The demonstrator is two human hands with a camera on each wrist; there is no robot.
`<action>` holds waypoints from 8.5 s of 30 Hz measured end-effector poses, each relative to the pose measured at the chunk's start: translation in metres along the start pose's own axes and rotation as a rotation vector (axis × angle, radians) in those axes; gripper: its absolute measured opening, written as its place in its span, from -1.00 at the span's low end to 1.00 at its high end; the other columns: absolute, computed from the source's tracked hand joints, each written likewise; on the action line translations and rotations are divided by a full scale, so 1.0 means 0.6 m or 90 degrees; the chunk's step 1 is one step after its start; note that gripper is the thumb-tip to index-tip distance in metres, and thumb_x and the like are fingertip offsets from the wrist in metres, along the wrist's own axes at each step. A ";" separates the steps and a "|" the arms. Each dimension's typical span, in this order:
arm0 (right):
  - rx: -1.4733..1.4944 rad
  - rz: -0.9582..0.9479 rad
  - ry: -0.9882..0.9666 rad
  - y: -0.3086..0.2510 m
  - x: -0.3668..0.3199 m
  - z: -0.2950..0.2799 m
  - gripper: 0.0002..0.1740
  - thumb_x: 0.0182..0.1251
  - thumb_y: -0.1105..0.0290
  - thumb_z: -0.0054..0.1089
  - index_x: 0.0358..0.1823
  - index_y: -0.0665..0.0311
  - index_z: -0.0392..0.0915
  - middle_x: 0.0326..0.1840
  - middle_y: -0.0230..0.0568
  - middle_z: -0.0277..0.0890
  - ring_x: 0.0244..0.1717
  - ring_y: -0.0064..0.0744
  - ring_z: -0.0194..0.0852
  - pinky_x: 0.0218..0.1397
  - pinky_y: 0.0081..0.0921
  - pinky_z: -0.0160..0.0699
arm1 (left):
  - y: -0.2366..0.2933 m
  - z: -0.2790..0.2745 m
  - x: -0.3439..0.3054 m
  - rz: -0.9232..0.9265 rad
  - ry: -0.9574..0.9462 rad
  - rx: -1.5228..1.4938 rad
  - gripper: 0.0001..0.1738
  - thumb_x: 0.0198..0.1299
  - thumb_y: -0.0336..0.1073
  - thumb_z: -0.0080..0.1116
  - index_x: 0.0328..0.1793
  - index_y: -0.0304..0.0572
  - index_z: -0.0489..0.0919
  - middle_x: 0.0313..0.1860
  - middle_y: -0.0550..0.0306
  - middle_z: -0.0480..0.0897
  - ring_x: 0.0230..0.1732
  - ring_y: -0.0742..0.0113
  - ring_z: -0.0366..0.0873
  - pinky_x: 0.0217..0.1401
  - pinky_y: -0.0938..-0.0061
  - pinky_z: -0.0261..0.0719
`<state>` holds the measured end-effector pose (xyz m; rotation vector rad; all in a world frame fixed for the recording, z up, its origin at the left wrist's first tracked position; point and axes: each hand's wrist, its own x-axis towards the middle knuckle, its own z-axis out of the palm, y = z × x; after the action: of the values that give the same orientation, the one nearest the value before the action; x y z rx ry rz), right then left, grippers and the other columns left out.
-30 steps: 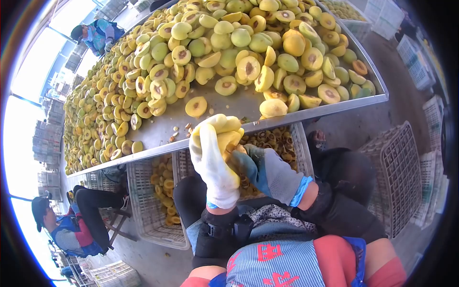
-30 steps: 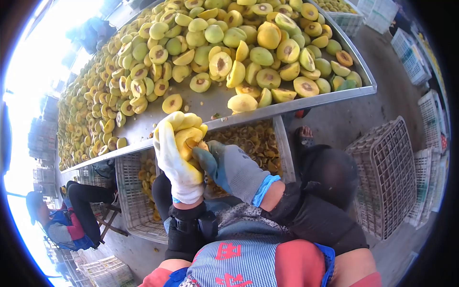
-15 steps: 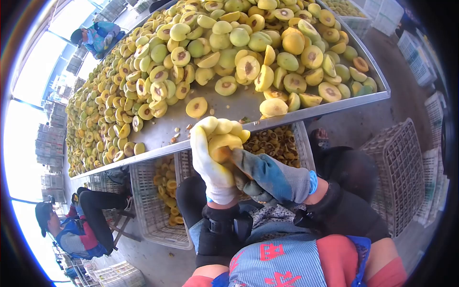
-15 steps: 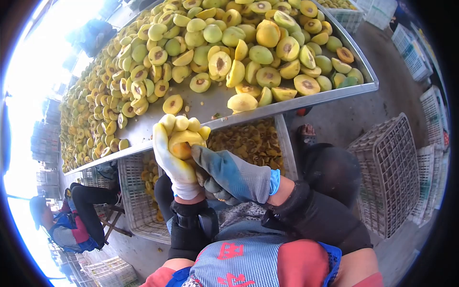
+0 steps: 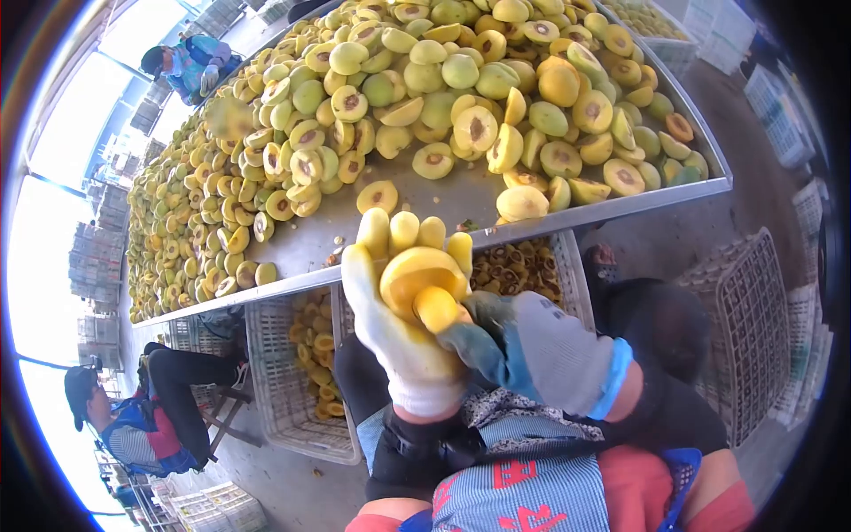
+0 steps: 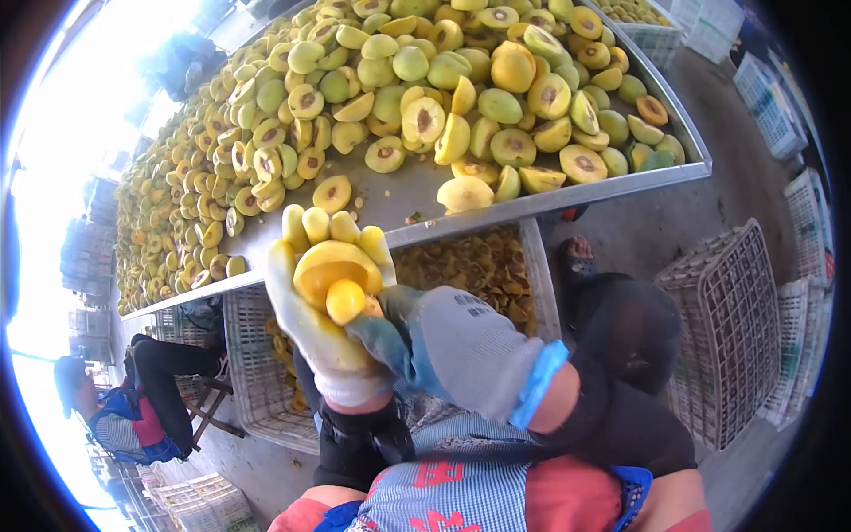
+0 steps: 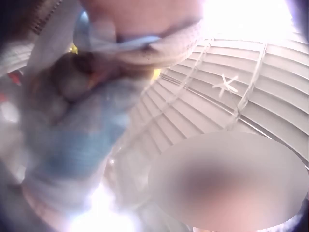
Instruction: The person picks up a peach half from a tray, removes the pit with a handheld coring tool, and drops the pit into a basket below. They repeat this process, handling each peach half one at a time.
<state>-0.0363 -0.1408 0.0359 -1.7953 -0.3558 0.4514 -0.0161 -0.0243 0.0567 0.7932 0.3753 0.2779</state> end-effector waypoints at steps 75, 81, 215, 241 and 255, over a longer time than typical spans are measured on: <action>0.357 -0.206 0.288 0.031 0.095 0.006 -0.81 0.65 0.34 0.03 0.04 0.33 0.50 -0.13 -0.56 0.49 -0.15 -0.82 0.38 -0.05 -0.77 0.43 | -0.007 -0.036 0.056 0.126 -0.347 0.184 -0.32 0.65 0.12 -0.42 0.58 -0.26 0.25 0.44 -0.15 0.48 0.44 0.06 0.46 0.51 0.23 0.42; 0.264 -0.191 0.233 0.036 0.101 -0.013 -0.79 0.66 0.36 0.00 0.09 0.34 0.50 -0.11 -0.50 0.53 -0.09 -0.78 0.42 0.02 -0.75 0.45 | 0.013 -0.026 0.090 0.034 -0.335 0.291 -0.28 0.63 0.20 -0.43 0.51 -0.25 0.36 0.29 -0.11 0.60 0.23 0.11 0.61 0.32 0.30 0.59; -0.225 -0.010 -0.061 -0.129 -0.036 -0.071 -0.68 0.43 0.10 0.31 -0.22 0.22 0.58 -0.37 0.01 0.63 -0.36 0.08 0.68 -0.39 -0.18 0.60 | 0.074 0.019 -0.031 -0.222 -0.132 -0.265 -0.37 0.47 0.26 -0.13 0.35 -0.02 0.56 0.30 0.08 0.63 0.14 0.08 0.67 0.02 0.10 0.77; -0.230 -0.130 -0.159 -0.142 -0.041 -0.063 -0.71 0.43 0.15 0.32 -0.17 0.25 0.58 -0.34 -0.02 0.65 -0.34 0.00 0.70 -0.35 -0.24 0.61 | 0.097 0.019 -0.070 -0.228 -0.255 -0.385 -0.25 0.48 0.33 -0.23 0.51 -0.03 0.44 0.38 -0.11 0.53 0.18 -0.06 0.59 0.13 0.11 0.74; -0.219 -0.152 -0.203 -0.151 -0.024 -0.047 -0.72 0.43 0.18 0.32 -0.14 0.26 0.58 -0.33 -0.04 0.66 -0.33 -0.04 0.71 -0.33 -0.27 0.62 | 0.008 -0.010 -0.080 -0.151 -0.516 -0.658 -0.24 0.56 0.26 -0.26 0.59 -0.17 0.28 0.52 -0.30 0.35 0.41 -0.19 0.46 0.41 0.07 0.58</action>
<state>-0.0361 -0.1478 0.1315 -1.9794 -0.9070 0.5306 -0.0621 -0.0353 0.0670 -0.1988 -0.4371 -0.1018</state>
